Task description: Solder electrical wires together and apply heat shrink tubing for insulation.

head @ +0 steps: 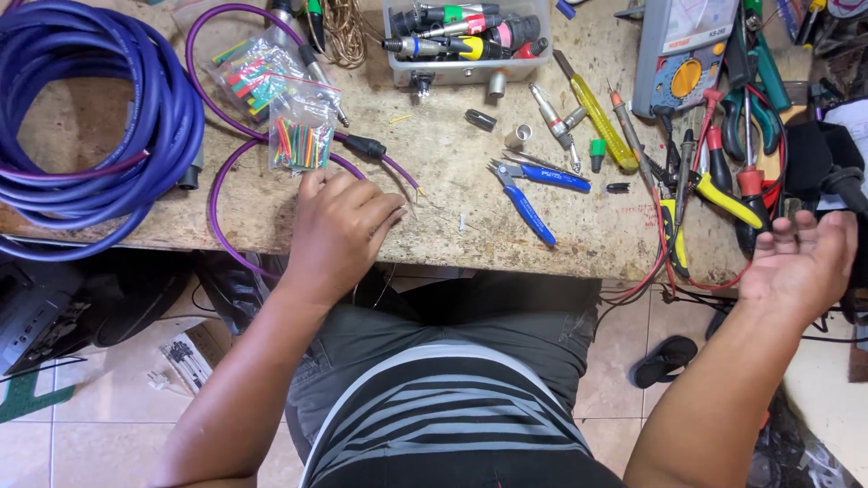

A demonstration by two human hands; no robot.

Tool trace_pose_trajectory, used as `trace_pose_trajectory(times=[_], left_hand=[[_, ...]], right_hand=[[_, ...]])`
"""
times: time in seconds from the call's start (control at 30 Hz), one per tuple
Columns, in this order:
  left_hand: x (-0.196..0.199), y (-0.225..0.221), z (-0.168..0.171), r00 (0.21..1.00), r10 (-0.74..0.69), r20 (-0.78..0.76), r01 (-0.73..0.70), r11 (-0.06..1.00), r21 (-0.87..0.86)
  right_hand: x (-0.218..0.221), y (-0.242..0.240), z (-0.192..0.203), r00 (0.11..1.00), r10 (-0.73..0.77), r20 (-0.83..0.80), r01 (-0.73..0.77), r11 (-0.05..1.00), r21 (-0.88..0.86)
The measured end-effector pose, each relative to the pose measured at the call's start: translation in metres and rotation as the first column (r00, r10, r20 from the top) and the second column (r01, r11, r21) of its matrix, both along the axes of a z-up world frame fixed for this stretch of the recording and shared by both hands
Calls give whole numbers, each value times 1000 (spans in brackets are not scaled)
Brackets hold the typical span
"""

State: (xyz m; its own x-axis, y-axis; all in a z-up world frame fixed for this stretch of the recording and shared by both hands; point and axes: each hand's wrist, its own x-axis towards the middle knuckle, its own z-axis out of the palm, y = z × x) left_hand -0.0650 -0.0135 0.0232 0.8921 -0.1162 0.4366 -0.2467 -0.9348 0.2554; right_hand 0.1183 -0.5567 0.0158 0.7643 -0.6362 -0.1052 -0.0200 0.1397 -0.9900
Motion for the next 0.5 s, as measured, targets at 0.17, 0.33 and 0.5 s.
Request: trace_pose_trajectory(times=[0.17, 0.33, 0.5], left_hand=[[-12, 4, 13, 998, 8, 65, 3, 986, -166], [-14, -1, 21, 989, -114, 92, 142, 902, -408], [-20, -3, 27, 981, 176, -78, -192, 869, -457]], right_hand=[[3, 11, 16, 997, -66, -33, 61, 990, -129], [-12, 6, 8, 987, -112, 115, 124, 987, -101], [-29, 18, 6, 981, -152, 120, 144, 987, 73]])
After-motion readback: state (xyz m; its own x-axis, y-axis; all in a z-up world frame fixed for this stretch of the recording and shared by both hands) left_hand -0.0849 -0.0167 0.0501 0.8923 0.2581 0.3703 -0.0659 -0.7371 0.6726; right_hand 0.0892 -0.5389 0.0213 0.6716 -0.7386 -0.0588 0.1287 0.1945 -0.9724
